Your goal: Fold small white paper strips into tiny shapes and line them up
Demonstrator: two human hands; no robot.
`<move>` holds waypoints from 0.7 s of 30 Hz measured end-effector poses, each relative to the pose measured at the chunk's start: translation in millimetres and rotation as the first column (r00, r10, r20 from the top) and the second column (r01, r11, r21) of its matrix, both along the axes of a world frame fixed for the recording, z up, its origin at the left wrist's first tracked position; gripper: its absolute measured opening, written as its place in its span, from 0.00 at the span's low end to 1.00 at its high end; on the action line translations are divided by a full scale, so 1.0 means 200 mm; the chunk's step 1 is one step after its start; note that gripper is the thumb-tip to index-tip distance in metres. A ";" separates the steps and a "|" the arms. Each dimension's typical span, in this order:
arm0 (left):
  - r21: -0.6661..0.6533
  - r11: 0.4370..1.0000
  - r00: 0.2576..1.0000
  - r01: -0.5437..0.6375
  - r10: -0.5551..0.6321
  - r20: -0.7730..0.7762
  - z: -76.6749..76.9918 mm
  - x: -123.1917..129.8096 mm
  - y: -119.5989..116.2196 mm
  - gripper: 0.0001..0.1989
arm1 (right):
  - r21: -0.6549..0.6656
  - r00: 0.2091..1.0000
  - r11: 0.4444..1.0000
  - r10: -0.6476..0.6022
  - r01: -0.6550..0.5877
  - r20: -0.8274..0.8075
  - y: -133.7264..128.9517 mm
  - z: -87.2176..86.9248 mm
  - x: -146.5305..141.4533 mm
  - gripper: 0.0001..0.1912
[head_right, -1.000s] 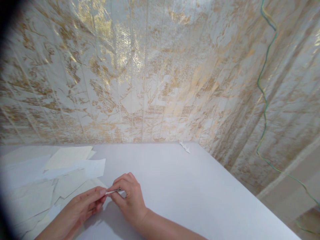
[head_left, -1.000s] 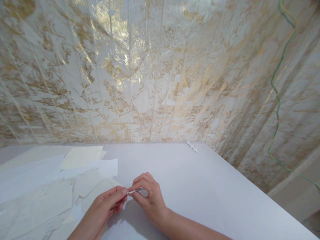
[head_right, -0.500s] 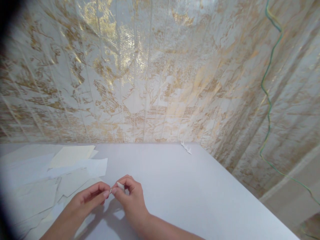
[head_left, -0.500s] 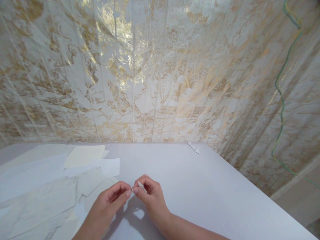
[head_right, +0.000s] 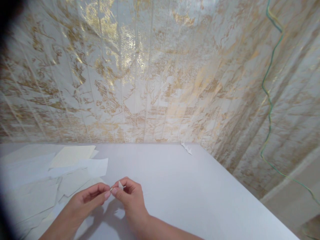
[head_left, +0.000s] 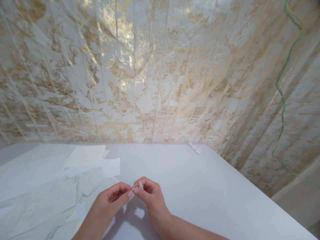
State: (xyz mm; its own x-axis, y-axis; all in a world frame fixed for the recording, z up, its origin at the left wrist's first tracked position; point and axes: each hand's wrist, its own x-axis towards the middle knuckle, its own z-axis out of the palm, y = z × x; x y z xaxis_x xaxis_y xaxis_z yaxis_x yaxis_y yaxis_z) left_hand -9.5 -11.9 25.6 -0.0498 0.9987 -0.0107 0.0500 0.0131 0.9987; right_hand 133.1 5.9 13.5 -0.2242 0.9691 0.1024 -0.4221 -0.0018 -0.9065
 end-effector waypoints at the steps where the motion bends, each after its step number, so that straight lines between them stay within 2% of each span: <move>1: -0.011 1.000 1.000 0.004 -0.004 -0.003 0.00 0.00 0.00 0.15 | 0.007 1.000 1.000 0.012 -0.012 -0.011 0.00 0.00 0.00 0.17; 5: -0.056 0.998 1.000 0.031 -0.031 0.001 0.00 0.00 -0.01 0.20 | 0.094 1.000 0.996 -0.009 0.007 0.022 0.03 -0.02 0.01 0.16; 10: -0.081 0.996 0.999 0.034 -0.036 -0.017 0.03 0.00 -0.02 0.20 | 0.205 0.989 0.977 -0.083 0.056 0.123 0.04 -0.04 0.02 0.15; 17: 0.061 0.997 0.998 -0.041 0.043 -0.040 0.04 0.00 -0.01 0.16 | 0.227 0.991 0.973 -0.078 0.051 0.111 0.04 -0.04 0.03 0.15; 21: 0.085 0.996 0.997 -0.004 0.011 -0.076 0.02 0.00 -0.01 0.14 | 0.212 0.993 0.976 -0.073 0.051 0.097 0.03 -0.03 0.02 0.14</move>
